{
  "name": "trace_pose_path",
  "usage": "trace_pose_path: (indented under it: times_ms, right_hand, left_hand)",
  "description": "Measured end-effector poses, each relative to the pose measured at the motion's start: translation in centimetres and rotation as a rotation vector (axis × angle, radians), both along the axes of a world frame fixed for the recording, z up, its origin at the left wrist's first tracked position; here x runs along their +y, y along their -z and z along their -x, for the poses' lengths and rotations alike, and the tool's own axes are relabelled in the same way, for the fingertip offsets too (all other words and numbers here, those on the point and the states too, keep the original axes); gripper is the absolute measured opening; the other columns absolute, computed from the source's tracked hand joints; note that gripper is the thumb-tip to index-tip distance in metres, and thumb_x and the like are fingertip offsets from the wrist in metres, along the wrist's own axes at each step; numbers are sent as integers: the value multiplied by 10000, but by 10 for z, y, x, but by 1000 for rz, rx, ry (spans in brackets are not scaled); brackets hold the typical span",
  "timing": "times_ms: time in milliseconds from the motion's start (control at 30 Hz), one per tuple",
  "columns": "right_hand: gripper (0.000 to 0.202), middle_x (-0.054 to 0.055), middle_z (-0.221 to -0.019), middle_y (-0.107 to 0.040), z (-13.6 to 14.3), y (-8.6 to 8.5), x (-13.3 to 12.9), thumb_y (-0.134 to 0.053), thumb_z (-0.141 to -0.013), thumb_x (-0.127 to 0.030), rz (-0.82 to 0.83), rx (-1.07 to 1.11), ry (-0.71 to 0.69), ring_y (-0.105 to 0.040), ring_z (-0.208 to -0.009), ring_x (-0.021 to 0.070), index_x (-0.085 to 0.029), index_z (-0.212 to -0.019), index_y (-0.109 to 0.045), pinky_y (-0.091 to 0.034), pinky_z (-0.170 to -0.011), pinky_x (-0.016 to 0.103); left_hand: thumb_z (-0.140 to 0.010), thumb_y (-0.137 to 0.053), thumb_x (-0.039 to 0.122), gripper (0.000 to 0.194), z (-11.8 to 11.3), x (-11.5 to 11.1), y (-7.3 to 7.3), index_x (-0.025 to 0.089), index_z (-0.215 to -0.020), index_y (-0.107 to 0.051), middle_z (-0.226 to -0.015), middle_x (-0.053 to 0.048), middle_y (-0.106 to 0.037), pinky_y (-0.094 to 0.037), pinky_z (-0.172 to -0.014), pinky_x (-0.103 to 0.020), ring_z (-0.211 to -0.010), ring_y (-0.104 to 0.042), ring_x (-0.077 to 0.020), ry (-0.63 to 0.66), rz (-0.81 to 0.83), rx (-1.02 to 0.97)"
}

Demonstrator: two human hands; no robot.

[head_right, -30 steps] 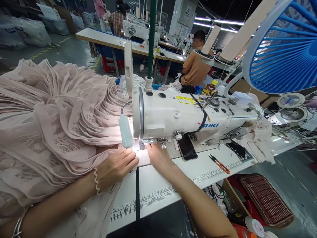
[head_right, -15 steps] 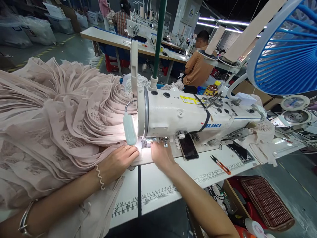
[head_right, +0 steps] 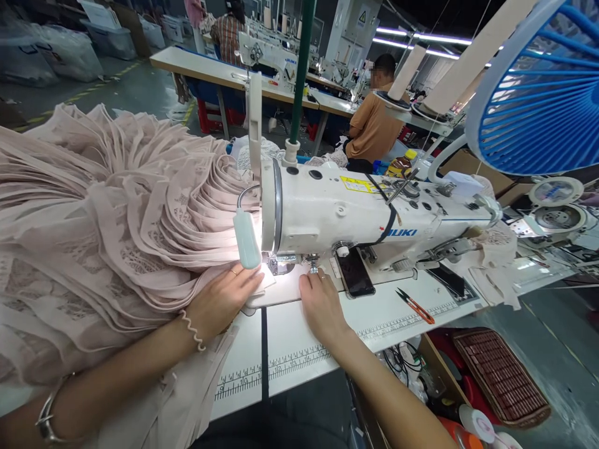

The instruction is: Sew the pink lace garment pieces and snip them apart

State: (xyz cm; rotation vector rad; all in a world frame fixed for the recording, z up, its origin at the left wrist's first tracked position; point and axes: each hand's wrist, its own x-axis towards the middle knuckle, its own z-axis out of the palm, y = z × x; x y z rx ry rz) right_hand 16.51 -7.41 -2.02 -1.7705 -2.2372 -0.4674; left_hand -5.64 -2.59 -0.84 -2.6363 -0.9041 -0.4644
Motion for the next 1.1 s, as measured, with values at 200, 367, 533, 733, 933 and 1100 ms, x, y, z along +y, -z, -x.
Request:
trace_pose_path:
  times_ms: [200,367,533,733,933,1100]
  right_hand:
    - [313,123,-1033,-621,-9,7,6,-381,-947,-152,-31,193,6,-559,-971,256,-174,-1124,-638,-497,-804,381]
    - [346,104,-1011,-646,-17,5,16,-381,-936,-97,12,247,-34,-571,-914,225,-178,-1076,-687,-497,-787,345]
    - [385,128,-1028,-650,-29,-1,16,-385,-905,-25,-39,77,-20,-552,-1020,253,-168,-1076,-700,-471,-819,351]
    - [183,70,-874,-672,-9,1,21,-505,-937,-166,76,260,-73,-604,-805,200,-176,-968,-686,-462,-753,307]
    - [155,-13,-776,-659,11,-6,31,-646,-879,-260,162,420,-89,-585,-717,147,-212,-734,-622,-417,-646,243]
    - [211,72,-859,-680,11,-5,18,-506,-919,-91,-39,-24,-142,-593,-786,205,-165,-1001,-686,-431,-677,302]
  left_hand:
    - [-910,-397,31,328,-27,-37,19,23,-1153,-616,-1166,-200,-679,-525,-877,-425,-1108,-643,-307,231,-256,70]
    - [-902,-392,19,338,-27,-39,14,17,-1136,-636,-1161,-194,-686,-547,-829,-398,-1109,-641,-309,195,-208,67]
    - [-885,-391,-14,367,-12,-12,5,-25,-1162,-630,-1152,-222,-681,-531,-895,-395,-1083,-645,-300,-6,-126,118]
    - [-899,-364,9,389,-14,-17,10,-52,-1200,-604,-1213,-248,-645,-499,-971,-397,-1148,-613,-310,30,-133,133]
    - [-899,-352,-9,385,-14,-18,11,-38,-1188,-604,-1209,-244,-647,-497,-981,-374,-1146,-621,-275,68,-152,117]
    - [-901,-362,6,376,-13,-18,11,-26,-1173,-620,-1196,-218,-664,-515,-966,-361,-1128,-636,-273,60,-202,102]
